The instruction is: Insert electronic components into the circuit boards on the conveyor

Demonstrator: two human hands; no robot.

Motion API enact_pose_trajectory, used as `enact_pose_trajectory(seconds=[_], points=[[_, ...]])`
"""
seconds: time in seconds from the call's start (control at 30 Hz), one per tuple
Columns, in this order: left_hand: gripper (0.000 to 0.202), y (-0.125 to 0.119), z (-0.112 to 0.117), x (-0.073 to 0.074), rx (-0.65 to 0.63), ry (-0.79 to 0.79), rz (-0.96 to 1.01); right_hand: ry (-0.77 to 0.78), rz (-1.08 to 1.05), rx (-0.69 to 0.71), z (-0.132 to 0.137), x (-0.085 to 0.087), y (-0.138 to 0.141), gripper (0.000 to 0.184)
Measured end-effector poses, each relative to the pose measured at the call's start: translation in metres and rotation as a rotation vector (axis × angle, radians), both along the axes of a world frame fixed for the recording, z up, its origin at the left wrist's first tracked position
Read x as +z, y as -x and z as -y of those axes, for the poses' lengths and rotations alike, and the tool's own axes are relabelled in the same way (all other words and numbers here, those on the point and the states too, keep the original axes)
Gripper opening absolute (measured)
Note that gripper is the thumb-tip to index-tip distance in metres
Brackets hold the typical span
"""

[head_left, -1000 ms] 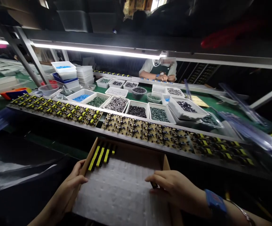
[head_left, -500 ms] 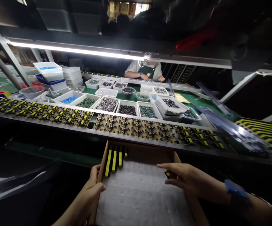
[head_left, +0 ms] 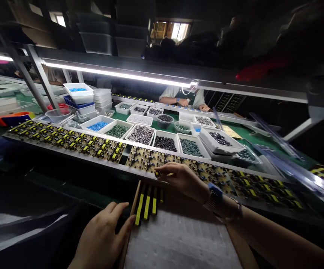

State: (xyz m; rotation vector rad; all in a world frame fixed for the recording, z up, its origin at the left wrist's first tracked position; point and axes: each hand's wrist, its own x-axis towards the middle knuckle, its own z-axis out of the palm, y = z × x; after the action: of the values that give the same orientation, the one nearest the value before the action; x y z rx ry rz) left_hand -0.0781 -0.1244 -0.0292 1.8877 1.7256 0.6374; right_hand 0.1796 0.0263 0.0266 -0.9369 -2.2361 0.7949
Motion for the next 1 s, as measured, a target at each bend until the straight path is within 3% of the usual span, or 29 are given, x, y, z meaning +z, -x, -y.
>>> enact_pose_trajectory(seconds=[0.1,0.17,0.33,0.6,0.77,0.87,1.0], points=[[0.023,-0.015,-0.001,-0.002,-0.125,-0.3,-0.165,-0.124,0.126,-0.039,-0.011,0.001,0.006,0.024],[0.019,-0.031,-0.002,-0.009,-0.16,-0.384,-0.297,-0.214,0.212,-0.08,-0.015,0.003,0.01,0.024],[0.033,-0.056,-0.003,-0.019,-0.064,-0.419,-0.462,-0.269,0.353,-0.089,-0.019,0.003,0.019,0.017],[0.028,-0.053,0.001,-0.015,-0.054,-0.429,-0.513,-0.32,0.478,-0.057,-0.022,0.002,0.03,0.019],[0.02,-0.045,-0.002,-0.017,-0.071,-0.421,-0.441,-0.329,0.506,-0.042,-0.022,0.004,0.031,0.02],[0.018,-0.03,-0.006,-0.013,-0.165,-0.38,-0.295,-0.333,0.514,-0.048,-0.023,0.004,0.032,0.018],[0.036,-0.005,-0.02,0.001,-0.214,-0.391,-0.076,-0.356,0.474,-0.053,-0.015,0.006,0.031,0.021]])
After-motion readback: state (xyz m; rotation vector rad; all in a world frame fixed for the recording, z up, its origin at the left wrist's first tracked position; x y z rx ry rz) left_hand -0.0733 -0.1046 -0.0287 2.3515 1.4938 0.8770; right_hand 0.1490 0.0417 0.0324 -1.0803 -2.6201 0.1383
